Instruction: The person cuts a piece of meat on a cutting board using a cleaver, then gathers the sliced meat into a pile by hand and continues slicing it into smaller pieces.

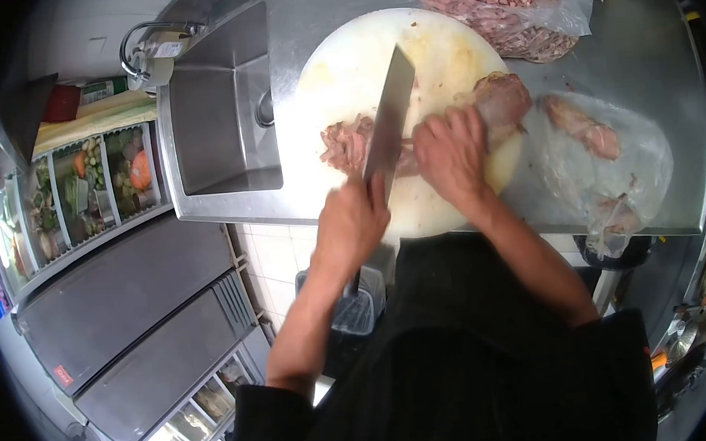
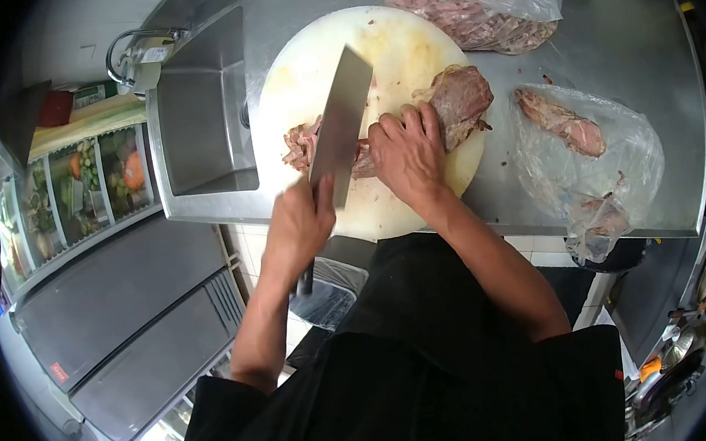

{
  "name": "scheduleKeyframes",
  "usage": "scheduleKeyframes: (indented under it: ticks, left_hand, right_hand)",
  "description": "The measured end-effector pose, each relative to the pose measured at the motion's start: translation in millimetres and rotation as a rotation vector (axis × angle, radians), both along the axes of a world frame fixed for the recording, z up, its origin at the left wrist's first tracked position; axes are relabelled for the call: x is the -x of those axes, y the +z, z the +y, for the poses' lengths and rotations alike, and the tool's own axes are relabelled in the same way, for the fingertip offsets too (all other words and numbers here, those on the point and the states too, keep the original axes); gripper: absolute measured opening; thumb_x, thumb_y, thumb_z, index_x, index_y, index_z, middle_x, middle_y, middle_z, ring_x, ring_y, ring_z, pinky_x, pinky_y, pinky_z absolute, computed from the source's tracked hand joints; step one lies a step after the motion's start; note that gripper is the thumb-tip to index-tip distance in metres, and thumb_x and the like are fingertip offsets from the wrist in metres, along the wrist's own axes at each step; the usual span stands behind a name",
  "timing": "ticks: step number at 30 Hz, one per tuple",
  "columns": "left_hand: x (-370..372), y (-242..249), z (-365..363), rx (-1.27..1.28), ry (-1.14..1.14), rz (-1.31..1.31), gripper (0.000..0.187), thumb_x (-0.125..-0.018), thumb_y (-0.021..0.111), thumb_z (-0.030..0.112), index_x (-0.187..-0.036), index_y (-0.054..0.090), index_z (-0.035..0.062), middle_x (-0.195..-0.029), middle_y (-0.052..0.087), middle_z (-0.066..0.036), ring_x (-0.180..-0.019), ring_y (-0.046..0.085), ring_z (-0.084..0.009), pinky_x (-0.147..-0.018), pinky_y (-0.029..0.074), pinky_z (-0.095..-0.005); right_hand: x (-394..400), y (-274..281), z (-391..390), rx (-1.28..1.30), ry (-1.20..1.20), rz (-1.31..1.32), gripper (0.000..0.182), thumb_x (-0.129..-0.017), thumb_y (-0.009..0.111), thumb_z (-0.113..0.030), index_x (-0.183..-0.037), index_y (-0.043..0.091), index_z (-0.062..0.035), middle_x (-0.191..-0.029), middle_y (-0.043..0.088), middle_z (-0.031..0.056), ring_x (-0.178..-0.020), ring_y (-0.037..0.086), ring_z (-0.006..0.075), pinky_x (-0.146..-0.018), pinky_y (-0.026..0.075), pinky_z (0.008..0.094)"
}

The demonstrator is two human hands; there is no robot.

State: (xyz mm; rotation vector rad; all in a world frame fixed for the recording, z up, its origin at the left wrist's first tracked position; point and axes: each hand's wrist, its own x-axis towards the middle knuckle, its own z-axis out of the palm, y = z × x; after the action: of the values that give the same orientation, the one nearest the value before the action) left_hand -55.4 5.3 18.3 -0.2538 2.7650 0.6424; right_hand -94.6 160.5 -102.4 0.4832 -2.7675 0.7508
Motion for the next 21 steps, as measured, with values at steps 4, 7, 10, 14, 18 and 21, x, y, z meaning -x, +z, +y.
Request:
scheduleKeyframes:
  ticks: [4, 7, 10, 14, 18, 21]
  left_hand:
    - [-47.0, -6.6, 4.3, 0.057, 0.007, -0.010, 0.027, -0.101, 0.060, 0.016, -0.085, 0.060, -0.0065, -0.065, 0.061, -0.032, -0.063, 0.064, -0.0507, -0.056, 0.050, -0.0532]
    - [-18.4, -41.2, 16.8, 0.038, 0.008, 0.100, 0.024, -0.100, 0.061, 0.015, -0.091, 0.061, -0.0067, -0.065, 0.062, -0.031, -0.061, 0.063, -0.0504, -0.055, 0.050, -0.0532]
    - [45.2, -78.6, 11.6, -0.031, -0.099, 0.397, 0.030, -0.100, 0.061, 0.019, -0.088, 0.064, -0.0090, -0.064, 0.062, -0.031, -0.063, 0.065, -0.0486, -0.056, 0.051, -0.0508]
    - [71.7, -38.2, 16.1, -0.088, -0.028, 0.148, 0.034, -0.100, 0.059, 0.020, -0.084, 0.065, -0.0097, -0.066, 0.062, -0.033, -0.066, 0.065, -0.0500, -0.062, 0.052, -0.0528]
    - [19.1, 3.7, 11.6, 0.003, -0.038, 0.037, 0.032, -0.100, 0.058, 0.019, -0.087, 0.063, -0.0097, -0.067, 0.061, -0.034, -0.064, 0.063, -0.0529, -0.058, 0.052, -0.0575]
    - [-27.9, 4.1, 5.1, 0.024, -0.011, -0.091, 0.027, -0.100, 0.059, 0.019, -0.088, 0.058, -0.0046, -0.065, 0.061, -0.035, -0.064, 0.063, -0.0547, -0.059, 0.051, -0.0600]
  right_hand:
    - [0.1, -4.8, -1.3, 0.010, -0.003, 0.031, 0.010, -0.086, 0.066, -0.023, -0.086, 0.070, -0.0139, -0.097, 0.063, 0.0023, -0.106, 0.054, 0.0254, -0.114, 0.030, 0.0483]
    - [0.5, -3.8, -2.0, -0.015, 0.002, 0.042, 0.009, -0.085, 0.066, -0.022, -0.085, 0.070, -0.0137, -0.095, 0.062, 0.0024, -0.105, 0.054, 0.0250, -0.113, 0.031, 0.0477]
    - [1.1, -4.5, 0.9, 0.017, 0.035, 0.041, 0.009, -0.084, 0.067, -0.021, -0.085, 0.069, -0.0131, -0.093, 0.061, 0.0025, -0.104, 0.055, 0.0246, -0.111, 0.032, 0.0471]
    - [2.4, -0.7, 0.9, 0.008, 0.028, 0.033, 0.009, -0.082, 0.067, -0.021, -0.085, 0.069, -0.0124, -0.093, 0.061, 0.0025, -0.104, 0.054, 0.0243, -0.111, 0.033, 0.0468]
    - [-0.4, -3.1, -0.1, 0.009, 0.013, 0.019, 0.012, -0.084, 0.067, -0.022, -0.087, 0.070, -0.0118, -0.094, 0.061, 0.0023, -0.104, 0.054, 0.0242, -0.111, 0.032, 0.0467]
    - [-0.7, -5.7, -1.9, 0.015, 0.013, -0.003, 0.014, -0.086, 0.066, -0.024, -0.089, 0.072, -0.0116, -0.095, 0.061, 0.0021, -0.104, 0.054, 0.0241, -0.111, 0.032, 0.0466]
